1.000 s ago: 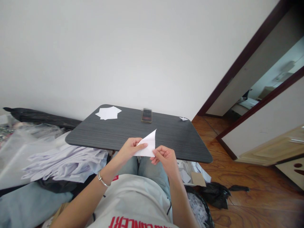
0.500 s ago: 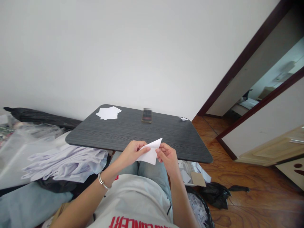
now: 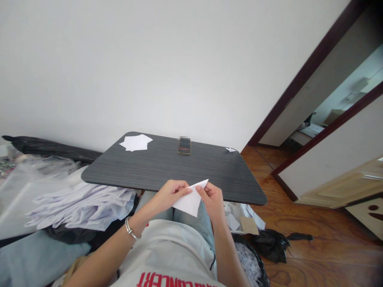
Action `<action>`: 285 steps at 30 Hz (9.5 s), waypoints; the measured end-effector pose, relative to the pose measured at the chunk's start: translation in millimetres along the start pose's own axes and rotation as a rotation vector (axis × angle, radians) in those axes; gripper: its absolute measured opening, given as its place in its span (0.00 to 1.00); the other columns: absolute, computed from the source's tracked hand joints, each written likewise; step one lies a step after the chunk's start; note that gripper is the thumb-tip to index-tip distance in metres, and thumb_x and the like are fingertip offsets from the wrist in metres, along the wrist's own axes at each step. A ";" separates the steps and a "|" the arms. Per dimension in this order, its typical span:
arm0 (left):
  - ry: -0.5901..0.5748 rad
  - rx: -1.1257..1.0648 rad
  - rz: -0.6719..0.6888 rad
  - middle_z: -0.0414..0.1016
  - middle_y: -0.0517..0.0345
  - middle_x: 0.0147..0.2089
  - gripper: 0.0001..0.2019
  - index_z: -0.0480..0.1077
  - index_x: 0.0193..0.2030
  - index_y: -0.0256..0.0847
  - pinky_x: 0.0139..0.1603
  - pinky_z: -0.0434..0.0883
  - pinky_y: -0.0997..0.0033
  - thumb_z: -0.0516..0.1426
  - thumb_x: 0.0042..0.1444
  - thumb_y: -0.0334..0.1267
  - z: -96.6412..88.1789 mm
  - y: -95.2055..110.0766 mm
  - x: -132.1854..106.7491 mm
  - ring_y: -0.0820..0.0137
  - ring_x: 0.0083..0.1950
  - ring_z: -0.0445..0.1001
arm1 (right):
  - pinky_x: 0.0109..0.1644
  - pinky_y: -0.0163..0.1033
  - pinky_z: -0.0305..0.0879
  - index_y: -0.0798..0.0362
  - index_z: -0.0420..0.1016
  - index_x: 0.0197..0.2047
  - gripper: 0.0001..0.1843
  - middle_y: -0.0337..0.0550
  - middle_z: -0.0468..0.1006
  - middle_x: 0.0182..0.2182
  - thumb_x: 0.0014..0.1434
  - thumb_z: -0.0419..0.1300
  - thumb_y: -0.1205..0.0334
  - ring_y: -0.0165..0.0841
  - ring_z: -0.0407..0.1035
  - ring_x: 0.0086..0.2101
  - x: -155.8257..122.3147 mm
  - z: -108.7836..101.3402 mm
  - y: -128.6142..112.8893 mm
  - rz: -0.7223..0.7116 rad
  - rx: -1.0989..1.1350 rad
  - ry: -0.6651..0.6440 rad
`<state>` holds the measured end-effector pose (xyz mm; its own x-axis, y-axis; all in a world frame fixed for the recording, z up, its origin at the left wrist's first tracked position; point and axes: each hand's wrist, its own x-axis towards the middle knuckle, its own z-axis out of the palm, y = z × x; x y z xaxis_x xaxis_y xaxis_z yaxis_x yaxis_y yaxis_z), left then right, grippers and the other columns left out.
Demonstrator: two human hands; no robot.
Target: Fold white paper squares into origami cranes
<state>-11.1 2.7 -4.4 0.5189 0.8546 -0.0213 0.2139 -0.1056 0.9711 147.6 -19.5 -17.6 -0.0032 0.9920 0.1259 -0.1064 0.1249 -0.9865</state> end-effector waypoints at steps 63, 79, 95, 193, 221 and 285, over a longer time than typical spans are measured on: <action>-0.058 -0.128 -0.059 0.56 0.68 0.16 0.19 0.62 0.24 0.35 0.17 0.46 0.80 0.55 0.50 0.52 4.2 -18.2 8.8 0.81 0.16 0.52 | 0.18 0.30 0.46 0.55 0.73 0.30 0.17 0.33 0.63 0.16 0.57 0.53 0.51 0.23 0.53 0.16 11.2 -9.2 13.0 -0.167 0.088 0.234; -0.015 -0.010 -0.006 0.59 0.66 0.18 0.20 0.60 0.22 0.36 0.18 0.49 0.80 0.54 0.51 0.52 6.1 -9.5 8.0 0.80 0.18 0.56 | 0.18 0.29 0.47 0.54 0.72 0.29 0.06 0.31 0.65 0.15 0.50 0.61 0.60 0.22 0.54 0.15 6.9 -1.3 12.2 -0.141 -0.008 0.103; -0.074 0.041 -0.008 0.54 0.67 0.17 0.20 0.58 0.21 0.37 0.18 0.47 0.80 0.53 0.51 0.52 2.8 -4.3 5.2 0.80 0.18 0.53 | 0.17 0.29 0.47 0.55 0.73 0.26 0.10 0.34 0.65 0.18 0.52 0.60 0.58 0.22 0.55 0.17 6.4 -7.9 5.5 -0.182 -0.018 0.023; 0.043 0.125 -0.012 0.65 0.62 0.22 0.15 0.71 0.27 0.32 0.21 0.54 0.79 0.59 0.45 0.45 5.7 -25.7 10.2 0.76 0.23 0.59 | 0.15 0.25 0.56 0.53 0.71 0.37 0.10 0.32 0.68 0.21 0.51 0.61 0.60 0.23 0.63 0.18 8.4 -14.0 2.1 -0.111 -0.044 0.102; 0.231 -0.016 0.049 0.67 0.65 0.16 0.18 0.68 0.39 0.33 0.12 0.55 0.82 0.54 0.53 0.49 10.5 -21.0 7.6 0.79 0.12 0.57 | 0.22 0.31 0.71 0.54 0.68 0.23 0.15 0.37 0.75 0.16 0.46 0.65 0.52 0.29 0.71 0.18 11.0 -21.4 1.1 -0.032 0.014 0.128; 0.215 -0.189 -0.084 0.79 0.52 0.24 0.11 0.73 0.27 0.32 0.21 0.64 0.79 0.61 0.45 0.40 -2.0 -16.2 6.3 0.72 0.23 0.73 | 0.27 0.33 0.70 0.55 0.70 0.29 0.10 0.38 0.77 0.22 0.49 0.63 0.57 0.28 0.71 0.22 13.3 -14.4 7.6 -0.170 0.098 0.291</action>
<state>-13.0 10.9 -19.8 0.3139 0.9467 -0.0720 0.0803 0.0491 0.9956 161.1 -5.1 -24.9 0.3048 0.9222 0.2380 -0.1762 0.3002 -0.9375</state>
